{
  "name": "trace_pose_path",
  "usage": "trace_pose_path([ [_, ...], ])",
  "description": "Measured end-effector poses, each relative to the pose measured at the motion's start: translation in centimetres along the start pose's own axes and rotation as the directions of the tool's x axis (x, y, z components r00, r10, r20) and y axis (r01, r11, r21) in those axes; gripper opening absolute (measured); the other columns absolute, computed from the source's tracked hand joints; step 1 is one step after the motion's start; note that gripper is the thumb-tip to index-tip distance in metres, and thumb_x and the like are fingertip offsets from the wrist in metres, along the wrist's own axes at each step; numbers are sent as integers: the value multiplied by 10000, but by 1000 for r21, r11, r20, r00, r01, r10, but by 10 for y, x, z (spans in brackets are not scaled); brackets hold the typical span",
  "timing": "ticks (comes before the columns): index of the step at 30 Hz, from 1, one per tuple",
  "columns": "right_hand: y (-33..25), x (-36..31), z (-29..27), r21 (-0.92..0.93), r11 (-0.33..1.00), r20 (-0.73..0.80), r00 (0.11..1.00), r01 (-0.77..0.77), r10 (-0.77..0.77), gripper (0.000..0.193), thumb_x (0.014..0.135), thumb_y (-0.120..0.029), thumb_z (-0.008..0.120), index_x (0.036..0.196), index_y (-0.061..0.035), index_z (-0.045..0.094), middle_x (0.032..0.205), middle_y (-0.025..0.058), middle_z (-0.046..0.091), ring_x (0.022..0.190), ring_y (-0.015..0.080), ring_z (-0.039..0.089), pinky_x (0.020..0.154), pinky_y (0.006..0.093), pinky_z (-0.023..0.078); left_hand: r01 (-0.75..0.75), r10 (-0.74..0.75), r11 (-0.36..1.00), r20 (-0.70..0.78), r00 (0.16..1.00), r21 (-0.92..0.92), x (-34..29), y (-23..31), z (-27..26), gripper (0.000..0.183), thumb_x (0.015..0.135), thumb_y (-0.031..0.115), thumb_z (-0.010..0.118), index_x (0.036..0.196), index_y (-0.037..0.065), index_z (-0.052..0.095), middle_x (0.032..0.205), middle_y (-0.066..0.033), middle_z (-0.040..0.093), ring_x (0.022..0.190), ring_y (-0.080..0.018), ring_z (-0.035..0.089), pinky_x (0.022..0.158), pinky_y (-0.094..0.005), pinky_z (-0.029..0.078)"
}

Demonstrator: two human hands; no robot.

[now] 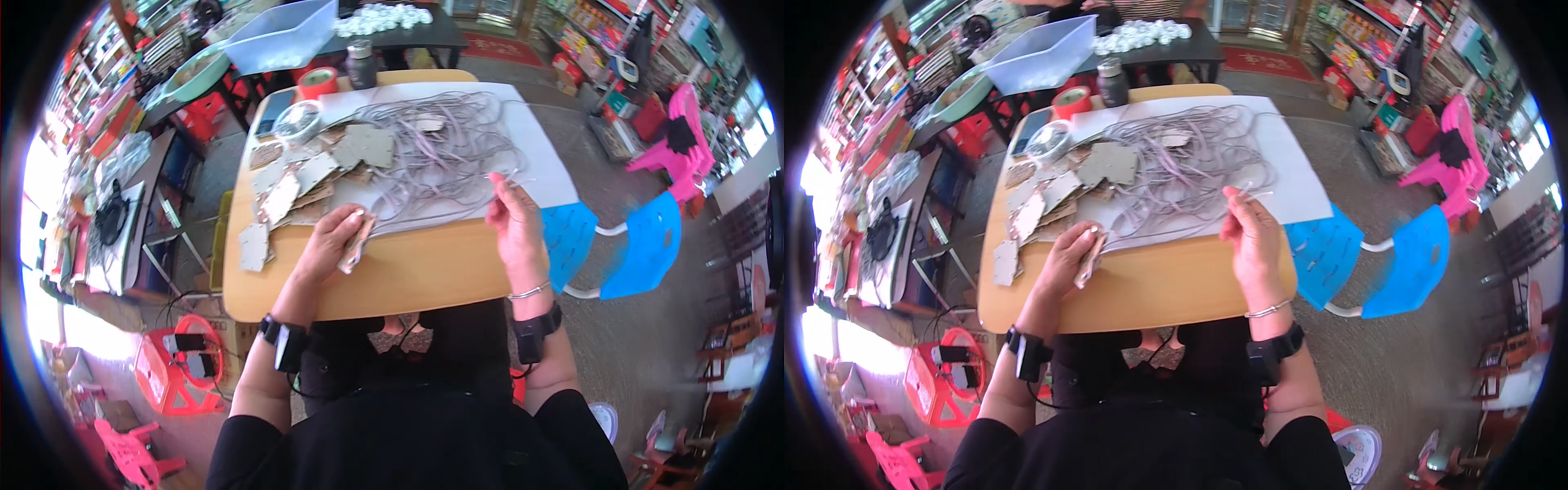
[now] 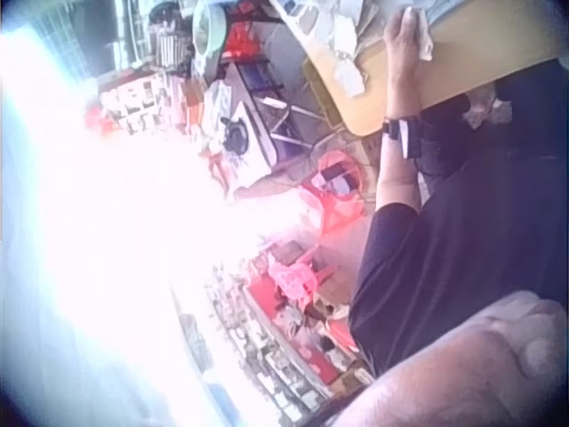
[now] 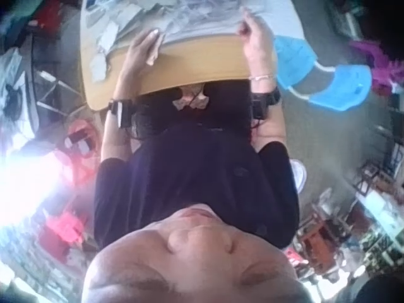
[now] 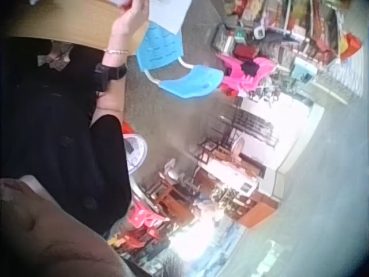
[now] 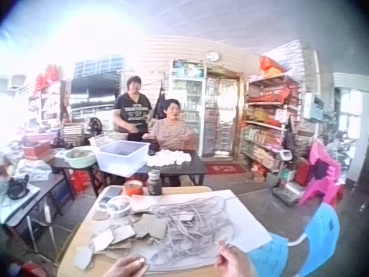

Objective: Manually threading and organizing long gray wires through small cardboard and electronic module plates on a table.

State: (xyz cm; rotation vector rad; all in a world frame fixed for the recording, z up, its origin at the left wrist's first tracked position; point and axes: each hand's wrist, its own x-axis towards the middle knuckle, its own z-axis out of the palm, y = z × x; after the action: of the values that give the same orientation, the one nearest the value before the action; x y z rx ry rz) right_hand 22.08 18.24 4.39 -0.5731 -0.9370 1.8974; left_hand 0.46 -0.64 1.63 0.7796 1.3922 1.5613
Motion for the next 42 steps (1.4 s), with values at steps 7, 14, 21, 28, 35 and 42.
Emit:
trace_pose_path([
  [7,17,-7,-7,-748,632,-167,979,-202,115,343,839,-362,654,845,-21,625,664,12,569,491,71,490,452,207,381,-67,66,981,-12,998,-181,5,-6,-1,242,977,262,453,1064,52,539,761,43,555,591,-9,502,510,-160,407],
  [14,41,-39,49,-693,717,266,950,71,163,204,876,-222,603,847,-21,622,634,-6,540,498,47,424,461,224,357,-95,90,983,-39,995,-156,5,-3,3,212,970,253,470,1029,63,543,756,50,557,589,-7,501,512,-155,407],
  [21,60,-45,82,-651,743,355,928,156,116,154,873,-128,589,904,16,635,693,24,605,618,65,514,577,238,436,-157,152,984,-69,986,-88,8,-13,6,199,970,239,472,1022,61,543,781,38,564,631,-22,518,545,-160,426],
  [28,71,-50,86,-619,735,357,933,278,-52,163,860,-149,609,831,11,614,681,55,609,605,89,539,572,256,448,-194,191,981,-89,978,-31,10,-16,5,194,965,222,487,1025,46,541,819,35,563,708,-24,512,628,-175,431],
  [35,76,-62,88,-781,488,445,896,389,-1,192,823,-191,645,790,-30,546,686,123,615,615,283,610,562,382,465,-237,230,970,-123,965,-49,12,-19,5,176,951,188,517,1038,37,535,851,29,568,762,-30,506,673,-186,432],
  [42,76,-60,82,-815,343,500,866,467,9,212,849,-203,612,763,-15,563,593,139,570,545,305,582,509,378,435,-267,308,940,-194,932,211,15,-26,3,184,940,169,534,1048,21,530,849,22,561,773,-44,499,688,-191,425],
])
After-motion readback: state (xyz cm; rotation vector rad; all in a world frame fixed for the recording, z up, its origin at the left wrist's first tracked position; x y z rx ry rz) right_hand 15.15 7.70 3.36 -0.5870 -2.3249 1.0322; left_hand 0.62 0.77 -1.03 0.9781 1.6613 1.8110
